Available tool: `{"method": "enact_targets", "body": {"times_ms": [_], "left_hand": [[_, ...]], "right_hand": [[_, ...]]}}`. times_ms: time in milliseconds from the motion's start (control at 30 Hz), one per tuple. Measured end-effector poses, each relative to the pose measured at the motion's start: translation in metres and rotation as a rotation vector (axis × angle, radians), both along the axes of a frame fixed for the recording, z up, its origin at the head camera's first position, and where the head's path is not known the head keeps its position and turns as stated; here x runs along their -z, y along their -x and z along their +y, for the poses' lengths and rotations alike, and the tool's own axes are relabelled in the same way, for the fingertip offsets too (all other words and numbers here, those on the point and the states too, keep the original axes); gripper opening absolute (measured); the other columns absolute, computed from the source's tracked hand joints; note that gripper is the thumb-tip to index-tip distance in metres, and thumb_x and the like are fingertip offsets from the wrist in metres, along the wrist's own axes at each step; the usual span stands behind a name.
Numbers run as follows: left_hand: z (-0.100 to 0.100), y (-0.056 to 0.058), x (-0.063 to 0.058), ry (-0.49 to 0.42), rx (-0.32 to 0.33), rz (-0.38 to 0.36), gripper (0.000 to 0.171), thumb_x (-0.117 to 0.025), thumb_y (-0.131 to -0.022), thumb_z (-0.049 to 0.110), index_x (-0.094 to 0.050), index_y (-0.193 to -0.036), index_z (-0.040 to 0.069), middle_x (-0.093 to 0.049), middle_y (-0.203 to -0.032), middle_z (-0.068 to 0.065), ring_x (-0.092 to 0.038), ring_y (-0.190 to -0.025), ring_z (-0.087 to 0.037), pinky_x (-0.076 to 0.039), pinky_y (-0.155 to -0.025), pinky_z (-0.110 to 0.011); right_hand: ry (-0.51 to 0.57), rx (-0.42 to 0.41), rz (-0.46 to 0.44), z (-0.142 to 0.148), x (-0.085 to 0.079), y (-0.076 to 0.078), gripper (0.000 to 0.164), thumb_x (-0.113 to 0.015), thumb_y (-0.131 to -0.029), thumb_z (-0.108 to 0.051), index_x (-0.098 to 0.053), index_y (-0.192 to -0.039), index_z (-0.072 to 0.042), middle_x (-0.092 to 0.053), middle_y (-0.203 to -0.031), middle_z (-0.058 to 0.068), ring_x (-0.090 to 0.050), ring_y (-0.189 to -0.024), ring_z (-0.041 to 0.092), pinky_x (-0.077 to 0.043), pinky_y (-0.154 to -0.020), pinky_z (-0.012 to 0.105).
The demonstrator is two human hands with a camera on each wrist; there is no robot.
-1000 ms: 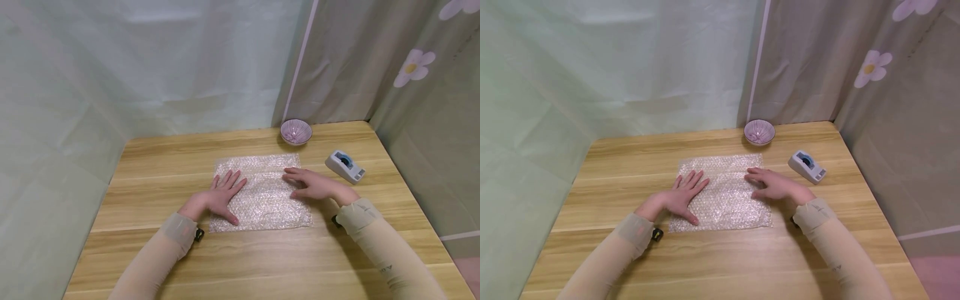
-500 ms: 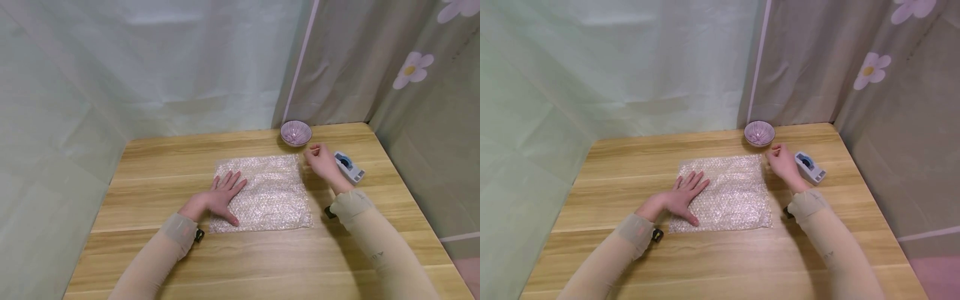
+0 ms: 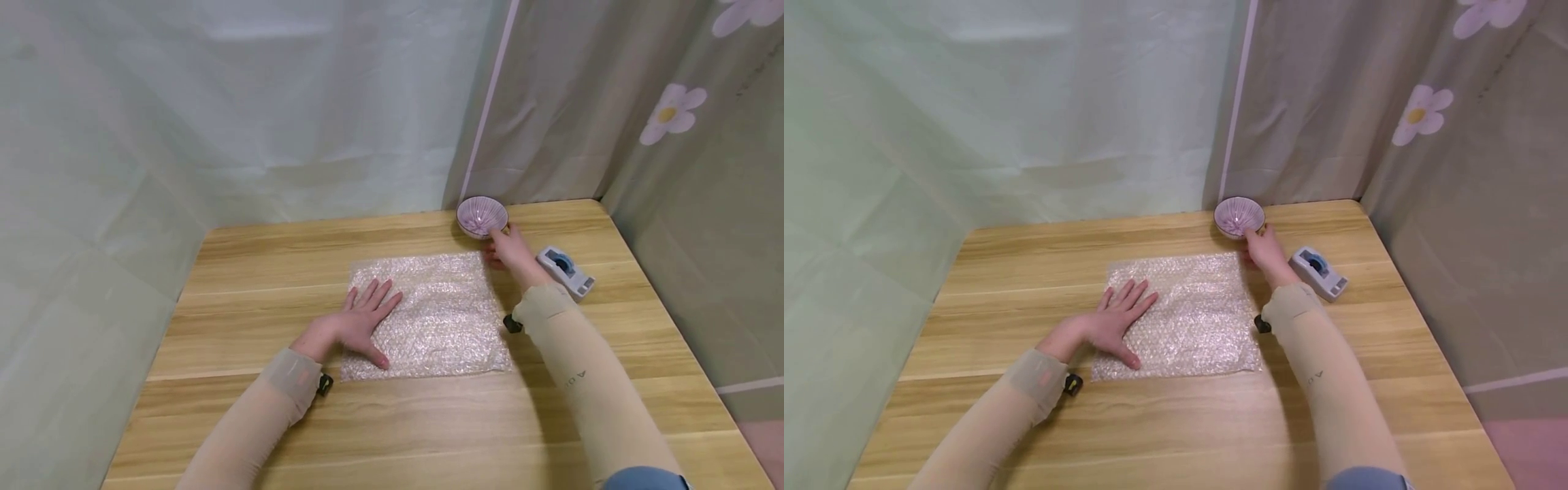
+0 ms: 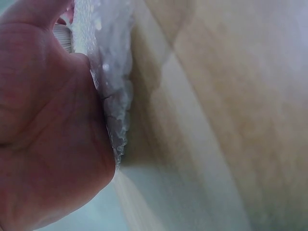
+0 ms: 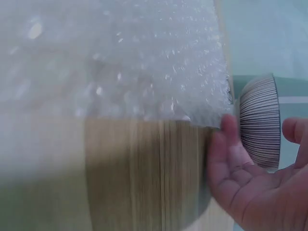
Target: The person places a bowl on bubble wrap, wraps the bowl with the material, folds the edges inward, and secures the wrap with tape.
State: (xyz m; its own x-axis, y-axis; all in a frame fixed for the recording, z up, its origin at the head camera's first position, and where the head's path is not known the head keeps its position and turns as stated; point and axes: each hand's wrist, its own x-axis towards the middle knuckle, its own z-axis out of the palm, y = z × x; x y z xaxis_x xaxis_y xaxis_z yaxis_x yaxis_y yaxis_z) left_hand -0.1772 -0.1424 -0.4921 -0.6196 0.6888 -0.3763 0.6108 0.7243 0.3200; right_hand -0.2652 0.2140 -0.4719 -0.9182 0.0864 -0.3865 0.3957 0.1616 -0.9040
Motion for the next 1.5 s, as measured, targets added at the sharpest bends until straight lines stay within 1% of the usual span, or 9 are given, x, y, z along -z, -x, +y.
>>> {"method": "enact_targets", "body": {"times_ms": [133,267,400,567,767,900,1233,1367,1500], "left_hand": [[0.001,0.000,0.000,-0.004,0.000,-0.006,0.138,-0.072,-0.062,0.079,0.007,-0.160,0.022,0.024,-0.163,-0.011,0.021,-0.148,-0.036,0.009,-0.115,-0.065],[0.002,0.000,0.000,-0.003,0.002,-0.012,0.138,-0.072,-0.063,0.079,0.007,-0.160,0.022,0.024,-0.163,-0.011,0.021,-0.148,-0.036,0.010,-0.115,-0.065],[0.002,-0.001,0.000,-0.006,0.001,-0.013,0.138,-0.073,-0.062,0.079,0.007,-0.160,0.022,0.024,-0.163,-0.011,0.021,-0.148,-0.036,0.010,-0.115,-0.065],[0.001,-0.001,0.002,-0.008,-0.004,-0.011,0.138,-0.072,-0.062,0.079,0.006,-0.160,0.022,0.024,-0.163,-0.011,0.021,-0.148,-0.036,0.010,-0.115,-0.065],[0.002,0.000,0.004,-0.001,-0.010,-0.019,0.139,-0.071,-0.061,0.081,0.010,-0.159,0.025,0.026,-0.162,-0.009,0.024,-0.147,-0.034,0.011,-0.115,-0.064],[0.002,0.000,0.004,-0.002,-0.012,-0.035,0.139,-0.071,-0.060,0.081,0.011,-0.159,0.026,0.028,-0.162,-0.008,0.025,-0.147,-0.033,0.013,-0.114,-0.063],[0.002,-0.003,0.002,-0.003,-0.016,-0.050,0.139,-0.073,-0.062,0.078,0.010,-0.159,0.025,0.028,-0.162,-0.008,0.025,-0.147,-0.034,0.013,-0.114,-0.064],[0.003,-0.003,0.002,-0.003,-0.012,-0.036,0.139,-0.073,-0.061,0.079,0.010,-0.159,0.024,0.027,-0.162,-0.009,0.024,-0.147,-0.035,0.012,-0.114,-0.065],[0.003,-0.003,0.002,0.002,-0.012,-0.032,0.139,-0.072,-0.061,0.079,0.010,-0.159,0.024,0.027,-0.162,-0.009,0.024,-0.147,-0.035,0.011,-0.114,-0.064]], "right_hand": [[0.027,0.022,-0.008,-0.003,0.001,0.006,0.060,-0.036,-0.107,-0.034,-0.013,-0.156,-0.009,-0.053,-0.133,0.025,-0.062,-0.106,0.034,-0.052,-0.093,0.044],[0.015,0.031,-0.025,-0.005,0.002,0.009,0.048,-0.035,-0.107,-0.030,-0.027,-0.148,-0.009,-0.058,-0.128,0.022,-0.065,-0.091,0.022,-0.052,-0.086,0.037],[0.014,0.039,-0.027,-0.005,0.003,0.011,0.042,-0.036,-0.106,-0.027,-0.033,-0.143,-0.007,-0.061,-0.123,0.019,-0.065,-0.080,0.014,-0.052,-0.077,0.031],[0.021,0.048,-0.027,-0.003,0.004,0.013,0.042,-0.036,-0.105,-0.024,-0.033,-0.143,-0.006,-0.063,-0.120,0.019,-0.063,-0.073,0.009,-0.051,-0.070,0.025],[0.121,0.084,-0.016,-0.002,0.005,0.015,0.045,-0.035,-0.105,-0.020,-0.030,-0.146,-0.002,-0.061,-0.111,0.018,-0.062,-0.069,0.010,-0.057,-0.076,0.027],[0.166,0.106,-0.020,-0.002,0.005,0.014,0.044,-0.035,-0.105,-0.018,-0.029,-0.146,-0.002,-0.058,-0.103,0.015,-0.061,-0.069,0.011,-0.058,-0.073,0.027],[0.196,0.115,0.023,-0.003,0.006,0.006,0.041,-0.034,-0.103,-0.013,-0.033,-0.142,-0.001,-0.062,-0.085,0.007,-0.063,-0.063,0.010,-0.058,-0.065,0.025],[0.219,0.098,0.013,-0.008,-0.009,-0.002,0.045,-0.035,-0.101,-0.009,-0.029,-0.144,0.002,-0.061,-0.084,0.007,-0.064,-0.063,0.012,-0.059,-0.067,0.027],[0.248,0.092,0.002,-0.010,-0.012,-0.007,0.048,-0.036,-0.099,-0.007,-0.025,-0.145,0.001,-0.063,-0.084,0.009,-0.065,-0.063,0.014,-0.060,-0.066,0.028]]}}
